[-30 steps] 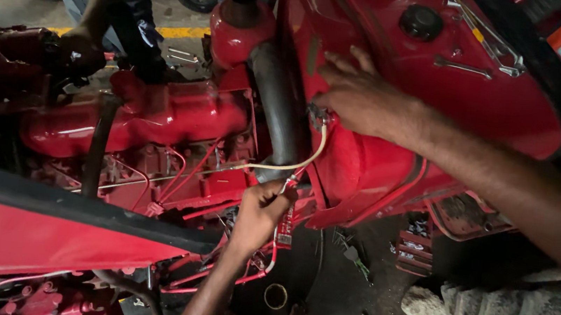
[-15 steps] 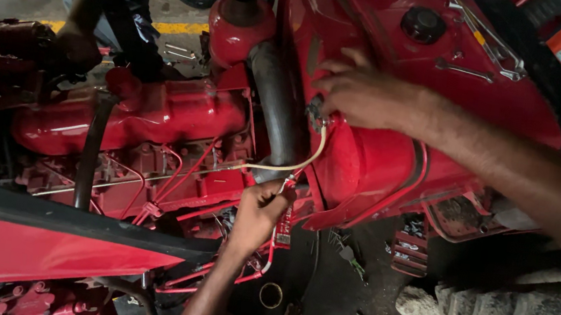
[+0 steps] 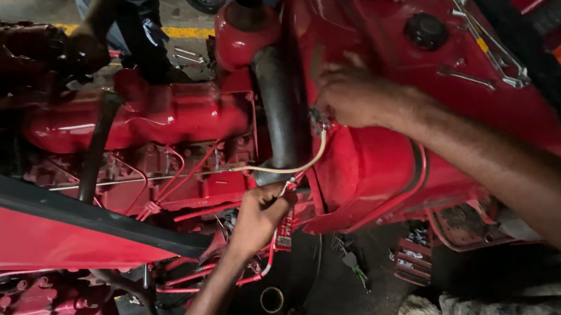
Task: The person works on a red tractor engine, using a wrench to tighten bolts and handling a small red box. They wipe parts of the engine with a cloth and adjust hoses and wires within the engine compartment.
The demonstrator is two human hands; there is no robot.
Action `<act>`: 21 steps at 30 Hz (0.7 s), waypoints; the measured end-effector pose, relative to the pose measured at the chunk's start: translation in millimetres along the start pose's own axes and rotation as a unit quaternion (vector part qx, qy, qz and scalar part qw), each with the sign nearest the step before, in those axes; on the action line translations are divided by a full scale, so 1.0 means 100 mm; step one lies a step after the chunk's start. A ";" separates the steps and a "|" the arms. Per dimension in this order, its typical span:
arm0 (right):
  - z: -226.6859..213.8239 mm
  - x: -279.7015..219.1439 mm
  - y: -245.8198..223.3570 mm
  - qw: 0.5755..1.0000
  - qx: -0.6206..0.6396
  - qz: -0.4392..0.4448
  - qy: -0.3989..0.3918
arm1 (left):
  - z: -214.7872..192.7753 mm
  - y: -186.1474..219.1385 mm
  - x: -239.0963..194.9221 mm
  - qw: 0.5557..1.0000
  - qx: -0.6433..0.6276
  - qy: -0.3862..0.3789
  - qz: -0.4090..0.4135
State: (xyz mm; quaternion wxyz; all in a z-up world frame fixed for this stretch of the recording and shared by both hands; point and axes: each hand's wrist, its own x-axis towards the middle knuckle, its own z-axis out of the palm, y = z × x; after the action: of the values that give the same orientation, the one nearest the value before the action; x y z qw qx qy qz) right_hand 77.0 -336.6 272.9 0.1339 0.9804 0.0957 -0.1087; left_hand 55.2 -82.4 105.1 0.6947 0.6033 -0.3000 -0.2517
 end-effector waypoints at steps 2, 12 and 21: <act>-0.04 -0.09 -0.05 1.000 -0.011 0.012 -0.024 | 0.00 0.02 -0.02 1.000 -0.002 0.000 0.003; 0.05 0.00 -0.08 0.996 0.033 -0.023 0.085 | 0.08 0.00 -0.02 0.998 -0.036 -0.036 0.034; -0.05 -0.11 -0.20 0.999 -0.044 0.025 0.010 | -0.03 -0.01 -0.12 1.000 0.003 0.004 0.008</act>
State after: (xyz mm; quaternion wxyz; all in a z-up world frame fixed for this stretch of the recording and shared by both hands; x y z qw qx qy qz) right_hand 62.9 -317.8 275.4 0.1782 0.9767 0.0773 -0.0911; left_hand 48.9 -71.8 102.0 0.6962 0.6037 -0.3027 -0.2431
